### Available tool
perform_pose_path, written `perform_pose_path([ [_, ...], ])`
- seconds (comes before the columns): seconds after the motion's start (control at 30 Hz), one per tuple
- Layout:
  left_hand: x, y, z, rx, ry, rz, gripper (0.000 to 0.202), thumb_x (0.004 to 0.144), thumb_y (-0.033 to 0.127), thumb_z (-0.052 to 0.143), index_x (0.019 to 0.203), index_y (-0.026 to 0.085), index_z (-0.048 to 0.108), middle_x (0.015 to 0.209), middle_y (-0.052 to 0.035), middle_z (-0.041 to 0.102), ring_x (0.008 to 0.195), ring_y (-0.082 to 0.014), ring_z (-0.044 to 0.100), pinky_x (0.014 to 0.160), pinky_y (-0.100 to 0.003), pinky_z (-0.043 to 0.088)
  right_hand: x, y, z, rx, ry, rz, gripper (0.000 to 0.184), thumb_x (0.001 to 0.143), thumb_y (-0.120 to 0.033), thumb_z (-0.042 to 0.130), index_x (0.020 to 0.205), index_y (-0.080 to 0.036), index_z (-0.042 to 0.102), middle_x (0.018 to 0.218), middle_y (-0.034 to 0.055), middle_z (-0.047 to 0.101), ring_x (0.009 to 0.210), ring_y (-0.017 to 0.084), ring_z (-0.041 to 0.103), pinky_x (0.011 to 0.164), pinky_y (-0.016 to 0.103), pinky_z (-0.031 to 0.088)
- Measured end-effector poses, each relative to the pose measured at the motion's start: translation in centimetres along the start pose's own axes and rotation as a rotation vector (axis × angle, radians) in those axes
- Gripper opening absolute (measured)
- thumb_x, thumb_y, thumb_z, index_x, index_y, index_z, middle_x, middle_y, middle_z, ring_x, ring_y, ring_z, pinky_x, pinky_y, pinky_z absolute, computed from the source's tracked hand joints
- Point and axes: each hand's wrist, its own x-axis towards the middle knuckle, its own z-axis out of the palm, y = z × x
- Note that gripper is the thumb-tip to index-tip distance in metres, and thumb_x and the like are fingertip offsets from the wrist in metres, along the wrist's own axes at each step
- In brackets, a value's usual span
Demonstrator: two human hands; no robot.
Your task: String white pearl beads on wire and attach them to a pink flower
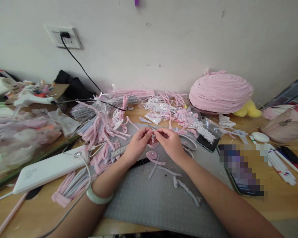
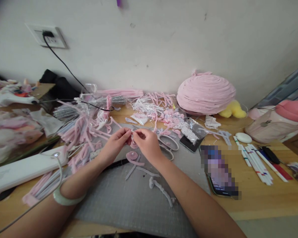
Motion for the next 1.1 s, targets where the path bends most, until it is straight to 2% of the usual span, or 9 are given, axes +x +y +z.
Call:
perform_pose_path([
  [0.2, -0.16, 0.44, -0.01, 0.089, 0.012, 0.022, 0.018, 0.076, 0.034, 0.051, 0.068, 0.018, 0.048, 0.055, 0.0063, 0.044, 0.054, -0.0087, 0.04, 0.056, -0.021, 0.033, 0.05, -0.14, -0.27, -0.064, 0.0, -0.089, 0.013, 0.074, -0.027, 0.054, 0.076, -0.016, 0.061, 0.068, 0.0017, 0.063, 0.06, 0.012, 0.059, 0.058, 0.023, 0.048],
  [0.43, -0.37, 0.19, 0.31, 0.096, -0.016, 0.054, 0.02, 0.08, 0.033, 0.044, 0.066, 0.018, 0.045, 0.057, 0.0052, 0.043, 0.056, -0.0098, 0.041, 0.057, -0.022, 0.034, -0.17, -0.62, -0.32, -0.053, -0.078, -0.156, 0.013, 0.078, -0.024, 0.05, 0.07, -0.018, 0.058, 0.061, -0.0024, 0.056, 0.055, 0.01, 0.054, 0.055, 0.02, 0.046],
  [0.63, -0.57, -0.04, 0.7, -0.206, -0.05, 0.013, 0.019, 0.079, 0.031, 0.046, 0.065, 0.018, 0.045, 0.059, 0.0044, 0.042, 0.058, -0.0097, 0.039, 0.059, -0.023, 0.034, -0.38, -0.51, 0.07, -0.022, -0.068, -0.21, 0.019, 0.082, -0.025, 0.046, 0.067, -0.018, 0.056, 0.066, -0.0015, 0.052, 0.06, 0.01, 0.053, 0.057, 0.021, 0.046],
  [0.93, -0.52, 0.57, 0.56, -0.528, -0.123, -0.11, 0.016, 0.077, 0.02, 0.05, 0.062, 0.015, 0.046, 0.061, 0.0024, 0.042, 0.057, -0.008, 0.04, 0.057, -0.02, 0.036, -0.58, -0.31, 0.03, -0.09, -0.054, -0.288, 0.022, 0.083, -0.028, 0.045, 0.069, -0.018, 0.06, 0.073, 0.0012, 0.059, 0.071, 0.013, 0.056, 0.069, 0.024, 0.045],
  [1.03, -0.36, 0.54, 0.49, -0.372, -0.104, -0.107, 0.016, 0.076, 0.026, 0.049, 0.064, 0.016, 0.045, 0.062, 0.0022, 0.042, 0.057, -0.0086, 0.041, 0.058, -0.022, 0.039, -0.28, -0.27, -0.01, -0.062, -0.04, -0.277, 0.02, 0.081, -0.027, 0.048, 0.07, -0.018, 0.062, 0.072, 0.0014, 0.062, 0.071, 0.013, 0.057, 0.068, 0.024, 0.045],
  [1.1, -0.12, 0.28, 0.29, -0.202, -0.096, -0.097, 0.019, 0.076, 0.032, 0.047, 0.066, 0.016, 0.046, 0.063, 0.0015, 0.044, 0.058, -0.0097, 0.043, 0.06, -0.024, 0.04, 0.19, -0.08, -0.13, -0.037, -0.064, -0.176, 0.02, 0.079, -0.027, 0.049, 0.071, -0.017, 0.063, 0.068, 0.0011, 0.063, 0.066, 0.013, 0.057, 0.064, 0.024, 0.045],
])
